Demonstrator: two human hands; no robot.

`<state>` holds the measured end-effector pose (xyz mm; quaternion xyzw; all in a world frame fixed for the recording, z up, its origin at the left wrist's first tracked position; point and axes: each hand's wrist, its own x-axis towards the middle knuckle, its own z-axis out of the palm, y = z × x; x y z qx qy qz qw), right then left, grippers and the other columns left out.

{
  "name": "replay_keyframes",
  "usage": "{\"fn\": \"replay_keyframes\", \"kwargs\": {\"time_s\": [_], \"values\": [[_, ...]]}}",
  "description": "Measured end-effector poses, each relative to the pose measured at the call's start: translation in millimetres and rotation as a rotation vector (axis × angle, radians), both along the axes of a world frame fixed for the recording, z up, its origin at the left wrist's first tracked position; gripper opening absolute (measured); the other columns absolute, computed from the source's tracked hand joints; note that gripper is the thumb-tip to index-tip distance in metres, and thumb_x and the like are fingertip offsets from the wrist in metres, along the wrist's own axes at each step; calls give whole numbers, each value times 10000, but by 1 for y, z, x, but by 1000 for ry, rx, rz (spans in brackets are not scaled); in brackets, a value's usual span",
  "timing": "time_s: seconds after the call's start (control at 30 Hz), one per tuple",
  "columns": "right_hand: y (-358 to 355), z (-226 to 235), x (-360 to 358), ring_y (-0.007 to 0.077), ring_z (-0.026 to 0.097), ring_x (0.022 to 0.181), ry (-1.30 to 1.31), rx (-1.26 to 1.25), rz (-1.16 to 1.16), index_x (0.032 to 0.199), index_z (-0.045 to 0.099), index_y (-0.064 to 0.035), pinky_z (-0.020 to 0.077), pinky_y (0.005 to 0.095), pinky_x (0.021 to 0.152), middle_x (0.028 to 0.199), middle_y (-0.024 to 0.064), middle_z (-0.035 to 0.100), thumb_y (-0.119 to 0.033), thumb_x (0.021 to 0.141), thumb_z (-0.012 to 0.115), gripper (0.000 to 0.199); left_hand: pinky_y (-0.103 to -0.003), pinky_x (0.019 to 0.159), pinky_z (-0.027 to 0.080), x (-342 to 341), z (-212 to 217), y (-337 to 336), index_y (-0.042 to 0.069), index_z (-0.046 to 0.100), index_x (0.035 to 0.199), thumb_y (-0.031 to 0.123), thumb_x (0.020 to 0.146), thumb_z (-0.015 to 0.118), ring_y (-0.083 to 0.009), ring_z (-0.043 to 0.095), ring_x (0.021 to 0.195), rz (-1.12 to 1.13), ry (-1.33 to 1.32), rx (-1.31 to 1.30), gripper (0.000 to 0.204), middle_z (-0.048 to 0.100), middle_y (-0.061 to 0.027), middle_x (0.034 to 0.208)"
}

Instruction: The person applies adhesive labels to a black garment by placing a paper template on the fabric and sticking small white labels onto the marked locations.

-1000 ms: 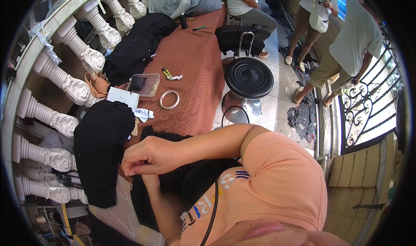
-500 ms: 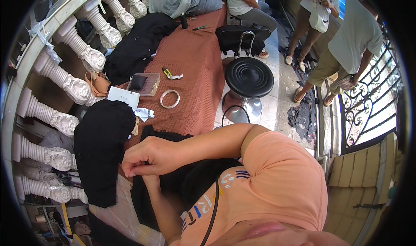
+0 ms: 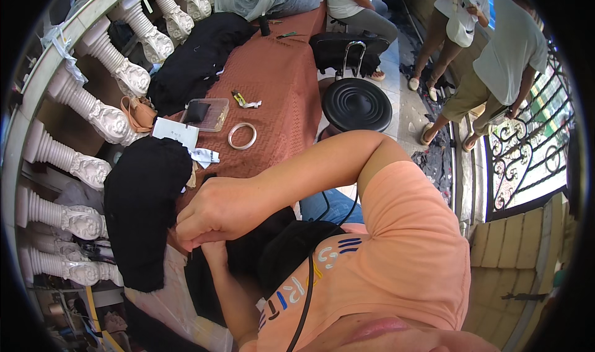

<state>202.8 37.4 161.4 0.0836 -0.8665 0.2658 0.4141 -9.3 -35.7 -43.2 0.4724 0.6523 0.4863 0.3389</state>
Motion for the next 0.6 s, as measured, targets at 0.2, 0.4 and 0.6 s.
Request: {"fn": "replay_keyframes", "kwargs": {"time_s": [0.2,0.4,0.6], "values": [[0,-5,0,239,621,744,22,-5,17,865,579,-117,457,366,568,808,23,607,-100,813,616,65,-286,842,438,9,12,-3,-93,643,1037,140,811,718,-151,589,946,7,19,-35,333,660,-82,1001],[0,-4,-2,233,626,746,8,2,15,871,579,-112,460,363,575,813,22,621,-95,814,609,67,-290,857,433,4,9,-4,-74,647,1045,158,807,728,-161,586,963,17,45,-85,342,657,-79,1017],[-4,-4,2,227,632,736,17,12,6,879,585,-106,471,350,581,802,19,626,-99,819,606,64,-301,877,440,4,-12,2,-58,621,1102,172,814,708,-179,571,1027,0,-146,131,379,623,-88,1105]]}}
